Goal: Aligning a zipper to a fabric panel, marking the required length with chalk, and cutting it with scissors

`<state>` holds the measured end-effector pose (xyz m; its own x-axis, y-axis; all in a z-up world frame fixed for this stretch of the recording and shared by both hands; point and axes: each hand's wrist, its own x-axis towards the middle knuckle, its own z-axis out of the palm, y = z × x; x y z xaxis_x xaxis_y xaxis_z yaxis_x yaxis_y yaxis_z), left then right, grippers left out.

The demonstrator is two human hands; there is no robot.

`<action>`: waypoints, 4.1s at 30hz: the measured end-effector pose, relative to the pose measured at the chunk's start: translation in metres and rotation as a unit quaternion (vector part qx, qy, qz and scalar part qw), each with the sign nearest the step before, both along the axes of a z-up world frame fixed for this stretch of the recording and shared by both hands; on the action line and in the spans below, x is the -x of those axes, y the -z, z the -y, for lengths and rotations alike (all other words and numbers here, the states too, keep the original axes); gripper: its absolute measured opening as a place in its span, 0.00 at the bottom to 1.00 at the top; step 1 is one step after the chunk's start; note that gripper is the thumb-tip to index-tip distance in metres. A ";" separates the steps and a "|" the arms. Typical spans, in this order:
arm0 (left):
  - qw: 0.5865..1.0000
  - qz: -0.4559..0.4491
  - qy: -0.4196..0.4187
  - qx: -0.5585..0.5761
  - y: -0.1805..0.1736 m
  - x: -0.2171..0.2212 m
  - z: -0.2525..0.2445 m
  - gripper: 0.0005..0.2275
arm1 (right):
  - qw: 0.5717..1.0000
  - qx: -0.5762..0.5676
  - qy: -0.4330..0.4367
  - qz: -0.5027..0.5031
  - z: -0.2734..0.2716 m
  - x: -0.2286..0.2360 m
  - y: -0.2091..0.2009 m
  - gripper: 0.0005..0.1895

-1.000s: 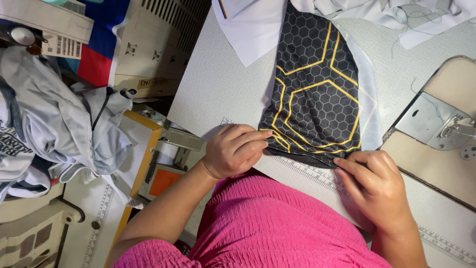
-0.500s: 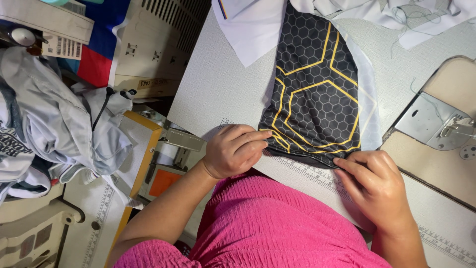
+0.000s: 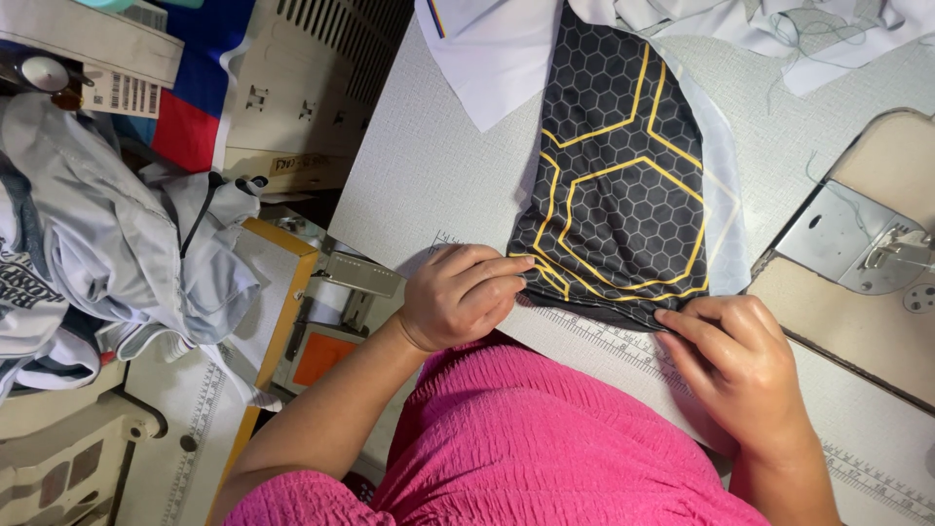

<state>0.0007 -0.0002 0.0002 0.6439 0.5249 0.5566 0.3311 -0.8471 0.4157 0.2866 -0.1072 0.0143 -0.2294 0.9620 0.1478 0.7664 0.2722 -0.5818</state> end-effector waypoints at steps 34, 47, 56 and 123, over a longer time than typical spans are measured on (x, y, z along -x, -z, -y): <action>0.880 0.295 -0.122 0.351 -0.010 0.007 0.016 0.11 | 0.996 -0.038 -0.048 0.067 -0.015 0.016 -0.026 0.17; 0.821 0.060 -0.424 0.377 0.007 0.105 -0.002 0.05 | 0.995 -0.047 -0.011 0.087 -0.008 0.015 -0.011 0.12; 0.947 -0.140 -0.287 0.032 -0.028 0.076 -0.021 0.15 | 0.996 -0.049 -0.006 0.075 -0.007 0.014 -0.009 0.11; 0.985 -0.106 0.134 -0.019 -0.024 -0.015 -0.067 0.06 | 0.993 -0.076 0.047 -0.082 0.056 0.026 -0.002 0.09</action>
<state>0.0159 0.0671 0.0242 0.8603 0.3011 0.4113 0.1692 -0.9298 0.3268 0.2606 -0.1635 0.0167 -0.1009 0.9415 0.3217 0.6916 0.2988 -0.6576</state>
